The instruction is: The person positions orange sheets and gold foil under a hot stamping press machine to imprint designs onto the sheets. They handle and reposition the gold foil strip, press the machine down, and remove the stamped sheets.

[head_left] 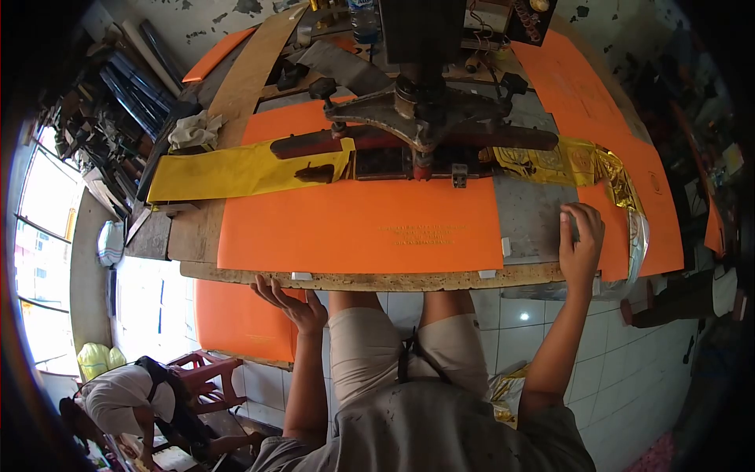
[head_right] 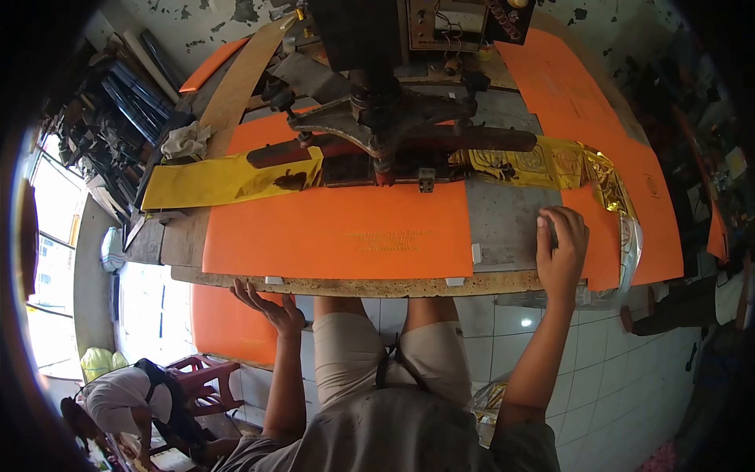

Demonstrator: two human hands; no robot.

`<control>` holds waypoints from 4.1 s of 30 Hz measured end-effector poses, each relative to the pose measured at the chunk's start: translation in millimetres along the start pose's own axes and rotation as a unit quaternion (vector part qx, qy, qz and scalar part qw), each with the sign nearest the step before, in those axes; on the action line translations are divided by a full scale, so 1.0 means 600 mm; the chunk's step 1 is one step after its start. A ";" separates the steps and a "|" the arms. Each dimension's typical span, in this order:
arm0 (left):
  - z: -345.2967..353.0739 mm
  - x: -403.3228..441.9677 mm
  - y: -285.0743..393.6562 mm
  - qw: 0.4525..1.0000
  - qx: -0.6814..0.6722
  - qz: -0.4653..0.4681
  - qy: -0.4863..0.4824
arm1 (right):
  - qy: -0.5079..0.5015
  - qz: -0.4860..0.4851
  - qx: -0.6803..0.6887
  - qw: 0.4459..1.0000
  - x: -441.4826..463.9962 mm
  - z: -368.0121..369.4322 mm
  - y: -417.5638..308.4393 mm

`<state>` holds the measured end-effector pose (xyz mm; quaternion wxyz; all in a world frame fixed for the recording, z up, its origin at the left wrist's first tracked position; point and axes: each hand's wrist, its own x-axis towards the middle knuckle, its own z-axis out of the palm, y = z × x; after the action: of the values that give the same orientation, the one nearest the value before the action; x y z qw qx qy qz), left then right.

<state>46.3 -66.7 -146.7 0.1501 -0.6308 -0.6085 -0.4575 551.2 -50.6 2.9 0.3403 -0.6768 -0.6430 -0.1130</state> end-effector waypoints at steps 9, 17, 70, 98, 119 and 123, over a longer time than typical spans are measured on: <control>-0.012 0.001 0.003 0.999 -0.032 0.003 -0.021 | -0.101 -0.073 0.017 0.992 0.023 -0.004 -0.014; -0.034 0.006 0.019 0.998 -0.047 0.002 -0.046 | -0.165 -0.100 0.040 0.980 0.055 0.043 -0.049; -0.222 0.021 0.336 0.456 -0.701 -0.236 -0.496 | -0.373 -0.026 0.465 0.802 -0.173 -0.132 -0.216; -0.136 -0.058 0.260 0.319 -0.741 -0.490 -0.330 | -0.371 0.187 0.377 0.828 -0.252 -0.122 -0.030; -0.127 -0.095 0.249 0.317 -0.758 -0.470 -0.322 | -0.377 0.208 0.345 0.834 -0.245 -0.089 -0.018; -0.137 -0.070 0.253 0.327 -0.759 -0.452 -0.336 | -0.369 0.170 0.338 0.849 -0.249 -0.075 -0.023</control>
<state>158.0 -187.0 -79.1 -0.8405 -0.1991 -0.1873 -0.4677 528.7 -197.3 -47.4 0.2999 -0.6104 -0.5948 0.4287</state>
